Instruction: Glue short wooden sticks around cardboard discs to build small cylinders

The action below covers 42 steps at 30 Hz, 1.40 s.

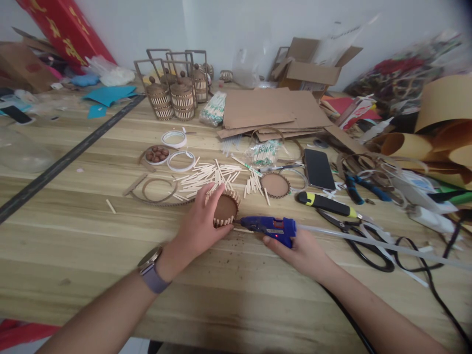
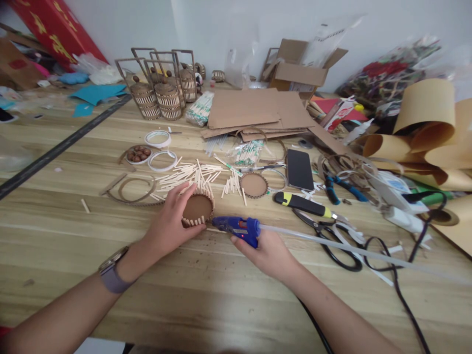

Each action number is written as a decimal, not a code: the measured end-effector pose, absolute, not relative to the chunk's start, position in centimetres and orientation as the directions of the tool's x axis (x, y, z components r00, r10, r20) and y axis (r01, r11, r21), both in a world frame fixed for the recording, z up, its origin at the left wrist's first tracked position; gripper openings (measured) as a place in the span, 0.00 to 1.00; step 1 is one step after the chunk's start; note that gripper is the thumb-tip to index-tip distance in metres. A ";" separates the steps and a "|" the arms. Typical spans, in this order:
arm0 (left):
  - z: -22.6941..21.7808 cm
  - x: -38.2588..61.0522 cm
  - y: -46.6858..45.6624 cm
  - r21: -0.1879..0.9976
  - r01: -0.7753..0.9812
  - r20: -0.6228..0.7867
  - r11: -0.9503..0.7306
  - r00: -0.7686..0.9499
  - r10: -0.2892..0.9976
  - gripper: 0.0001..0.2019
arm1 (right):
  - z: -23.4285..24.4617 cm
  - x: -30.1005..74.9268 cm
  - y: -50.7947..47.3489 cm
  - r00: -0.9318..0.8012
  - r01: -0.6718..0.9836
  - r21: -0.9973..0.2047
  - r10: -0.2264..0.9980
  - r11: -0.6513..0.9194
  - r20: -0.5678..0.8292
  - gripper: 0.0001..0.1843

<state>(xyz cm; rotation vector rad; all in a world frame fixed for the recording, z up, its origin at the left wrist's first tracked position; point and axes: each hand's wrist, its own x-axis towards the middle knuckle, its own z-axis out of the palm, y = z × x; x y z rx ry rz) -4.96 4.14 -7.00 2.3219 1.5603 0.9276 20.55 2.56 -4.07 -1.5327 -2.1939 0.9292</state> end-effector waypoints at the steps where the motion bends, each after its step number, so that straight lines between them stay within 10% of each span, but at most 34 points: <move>1: -7.0 -5.0 4.1 0.483 0.765 0.389 -0.426 0.248 0.887 0.45 | -4.1 20.5 2.6 -0.380 0.721 -0.658 0.918 0.217 -0.114 0.22; 20: -7.0 -4.9 4.1 0.455 0.780 0.399 -0.430 0.254 0.881 0.46 | -4.5 20.5 2.4 -0.380 0.675 -0.707 0.921 0.209 -0.091 0.21; 26: -7.0 -4.9 4.1 0.476 0.774 0.376 -0.417 0.249 0.892 0.46 | -3.2 21.1 2.8 -0.291 0.433 -0.886 0.904 -0.167 -0.313 0.28; 32: -7.0 -5.0 4.1 0.487 0.762 0.387 -0.426 0.250 0.888 0.43 | -1.1 22.7 3.5 -0.523 0.372 -0.766 0.563 -0.524 -0.640 0.32; 37: -7.0 -5.0 4.1 0.483 0.770 0.369 -0.417 0.252 0.895 0.42 | -0.9 23.3 3.3 -0.557 0.632 -0.728 0.498 -0.264 -0.664 0.36; 42: -7.0 -4.9 4.1 0.485 0.774 0.362 -0.407 0.246 0.899 0.42 | -0.6 23.4 3.8 -0.454 0.759 -0.645 0.778 0.083 -0.434 0.29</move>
